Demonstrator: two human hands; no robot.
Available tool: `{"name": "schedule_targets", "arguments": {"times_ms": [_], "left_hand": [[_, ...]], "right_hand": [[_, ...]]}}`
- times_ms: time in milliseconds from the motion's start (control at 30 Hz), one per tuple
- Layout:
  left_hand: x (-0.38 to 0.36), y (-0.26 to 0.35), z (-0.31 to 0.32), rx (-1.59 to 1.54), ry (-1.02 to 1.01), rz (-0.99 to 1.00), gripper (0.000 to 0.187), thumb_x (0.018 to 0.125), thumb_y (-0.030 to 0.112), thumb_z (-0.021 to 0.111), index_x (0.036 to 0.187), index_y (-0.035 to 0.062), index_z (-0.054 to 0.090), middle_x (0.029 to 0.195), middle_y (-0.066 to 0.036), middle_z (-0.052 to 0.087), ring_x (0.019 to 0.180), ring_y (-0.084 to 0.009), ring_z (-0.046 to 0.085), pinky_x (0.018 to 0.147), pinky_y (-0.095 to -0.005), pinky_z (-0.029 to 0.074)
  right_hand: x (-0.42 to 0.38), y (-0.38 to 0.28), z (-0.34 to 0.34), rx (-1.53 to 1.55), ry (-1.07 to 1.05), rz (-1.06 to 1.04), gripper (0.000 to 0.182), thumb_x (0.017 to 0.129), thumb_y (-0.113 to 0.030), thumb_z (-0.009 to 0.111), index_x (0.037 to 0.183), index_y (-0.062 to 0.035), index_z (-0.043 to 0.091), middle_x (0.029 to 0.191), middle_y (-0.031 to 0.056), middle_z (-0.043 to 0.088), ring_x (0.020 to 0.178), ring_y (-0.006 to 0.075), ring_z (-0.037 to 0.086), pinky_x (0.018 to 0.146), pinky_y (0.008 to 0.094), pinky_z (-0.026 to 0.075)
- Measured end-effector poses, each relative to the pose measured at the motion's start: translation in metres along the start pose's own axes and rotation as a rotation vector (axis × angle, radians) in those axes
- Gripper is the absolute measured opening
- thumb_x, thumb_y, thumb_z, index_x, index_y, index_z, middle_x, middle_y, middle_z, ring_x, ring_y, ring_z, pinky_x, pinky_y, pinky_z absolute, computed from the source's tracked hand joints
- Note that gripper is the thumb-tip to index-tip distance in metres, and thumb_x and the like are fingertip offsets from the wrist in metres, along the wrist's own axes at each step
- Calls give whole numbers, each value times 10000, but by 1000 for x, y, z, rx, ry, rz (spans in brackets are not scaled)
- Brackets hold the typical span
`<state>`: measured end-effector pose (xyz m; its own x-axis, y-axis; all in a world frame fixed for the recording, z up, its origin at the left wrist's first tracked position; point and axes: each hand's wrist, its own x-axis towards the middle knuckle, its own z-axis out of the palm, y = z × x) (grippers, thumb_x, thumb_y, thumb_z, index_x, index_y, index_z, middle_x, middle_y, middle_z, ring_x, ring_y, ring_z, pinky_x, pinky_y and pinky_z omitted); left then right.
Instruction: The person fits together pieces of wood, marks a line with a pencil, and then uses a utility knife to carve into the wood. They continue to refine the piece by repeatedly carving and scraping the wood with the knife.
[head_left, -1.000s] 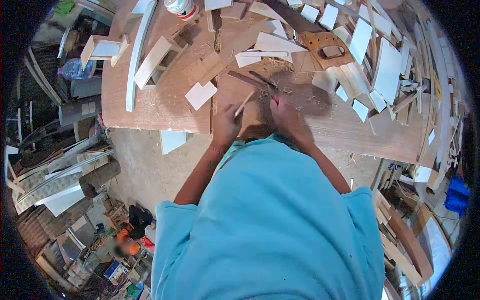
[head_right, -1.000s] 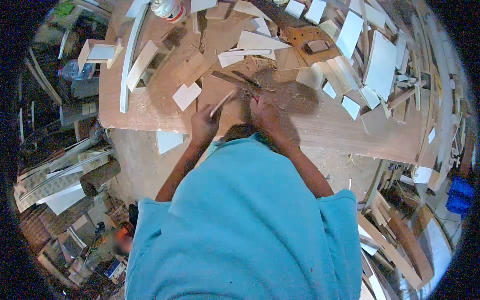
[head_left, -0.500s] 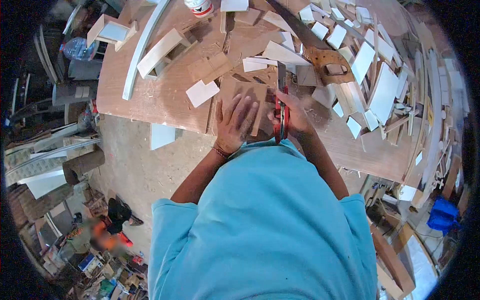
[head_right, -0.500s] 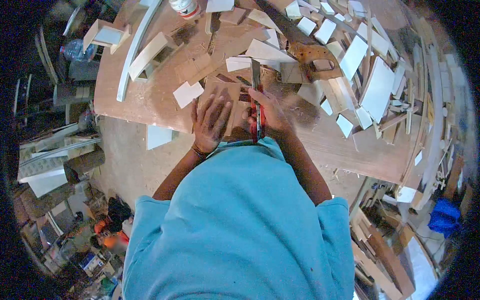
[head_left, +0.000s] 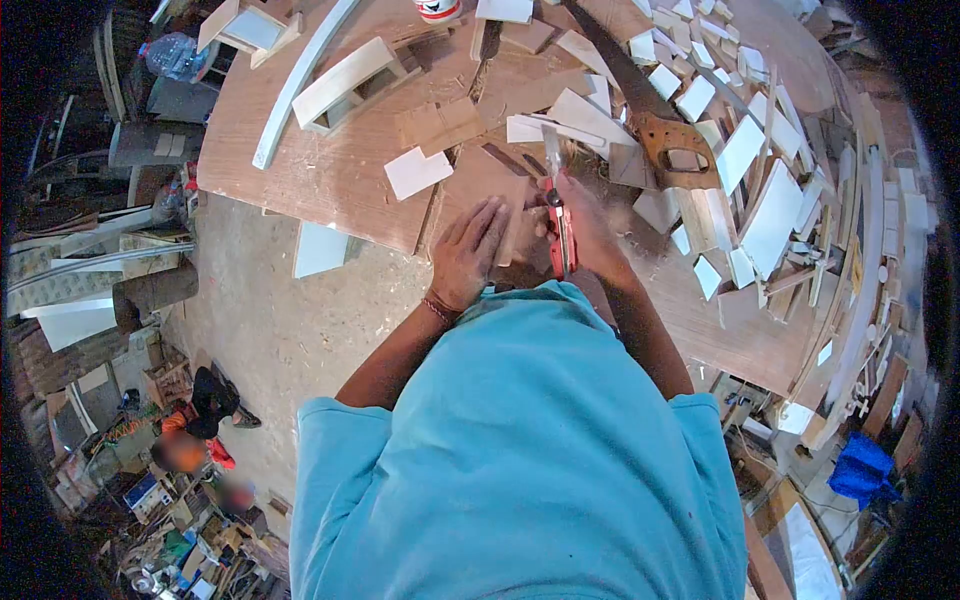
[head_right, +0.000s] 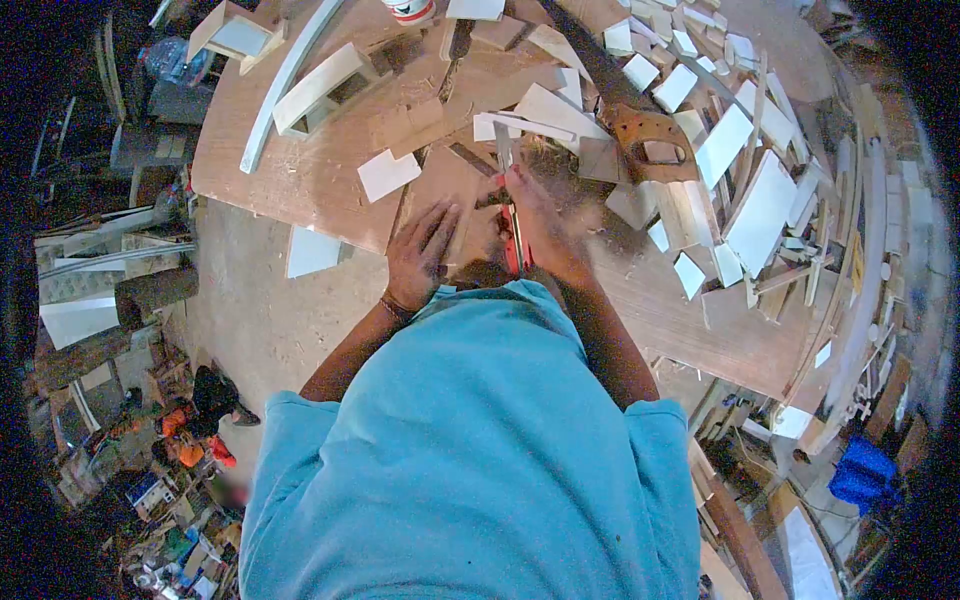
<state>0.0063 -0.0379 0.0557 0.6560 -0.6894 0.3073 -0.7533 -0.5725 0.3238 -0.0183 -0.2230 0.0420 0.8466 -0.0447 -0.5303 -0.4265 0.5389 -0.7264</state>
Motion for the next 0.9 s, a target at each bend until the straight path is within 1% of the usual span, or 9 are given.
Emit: {"name": "schedule_targets", "arguments": {"times_ms": [33,67,133,167,233,267,333,633,900], "left_hand": [[-3,-1,4,1,-7,-1,456,681,124,513,1135,93,488,1159,-88,464,1068,-230,448,879,-353,367],[-8,0,8,-16,-47,-65,441,669,99,516,1108,78,499,1124,-102,481,1023,-249,474,827,-340,401],[-12,1,12,-40,-106,-123,426,656,73,520,1082,63,509,1088,-117,498,977,-269,499,775,-328,435],[-11,-1,14,-85,-136,-173,394,651,62,524,1044,52,517,1038,-123,516,918,-282,518,738,-344,444],[-7,-5,17,-135,-182,-211,362,645,51,529,1007,42,525,988,-129,533,858,-294,536,702,-361,454],[-3,-7,19,-102,-236,-228,329,652,53,531,981,44,529,944,-123,544,805,-292,547,662,-366,456],[4,-11,22,-66,-260,-202,243,667,65,540,909,54,550,829,-114,557,678,-288,558,571,-373,455],[38,-23,34,69,-619,-98,113,704,101,530,769,42,600,682,-165,565,652,-306,555,570,-394,445],[44,-18,23,14,-635,-31,123,726,104,520,762,1,577,688,-176,560,645,-313,553,572,-406,445]], "right_hand": [[1,4,0,-316,83,-88,356,850,-350,428,1032,-52,497,677,29,514,548,156,503,461,267,408],[-1,9,-1,-307,86,-79,356,850,-350,428,1032,-52,497,677,29,514,548,156,503,461,267,408],[-6,23,-6,-942,201,-224,350,859,-326,399,1002,-20,490,721,125,560,607,234,555,514,345,436],[-9,34,-12,-932,210,-211,350,859,-326,399,1002,-20,490,721,125,560,607,234,555,514,345,436],[-20,51,-22,-1337,133,-532,323,859,-298,381,956,-6,480,742,220,559,684,334,566,578,424,432],[-24,57,-24,-1330,148,-520,323,859,-298,381,956,-6,480,742,220,559,684,334,566,578,424,432],[-31,48,-9,-1212,212,-159,302,859,-286,371,902,-5,472,733,259,554,685,397,549,574,469,419],[-36,54,-2,-1207,268,-159,320,855,-310,391,819,-1,466,645,242,555,630,384,571,531,483,448],[-44,49,-1,-1187,303,-223,259,823,-276,468,817,-17,476,636,220,555,610,373,563,516,460,438]]}}
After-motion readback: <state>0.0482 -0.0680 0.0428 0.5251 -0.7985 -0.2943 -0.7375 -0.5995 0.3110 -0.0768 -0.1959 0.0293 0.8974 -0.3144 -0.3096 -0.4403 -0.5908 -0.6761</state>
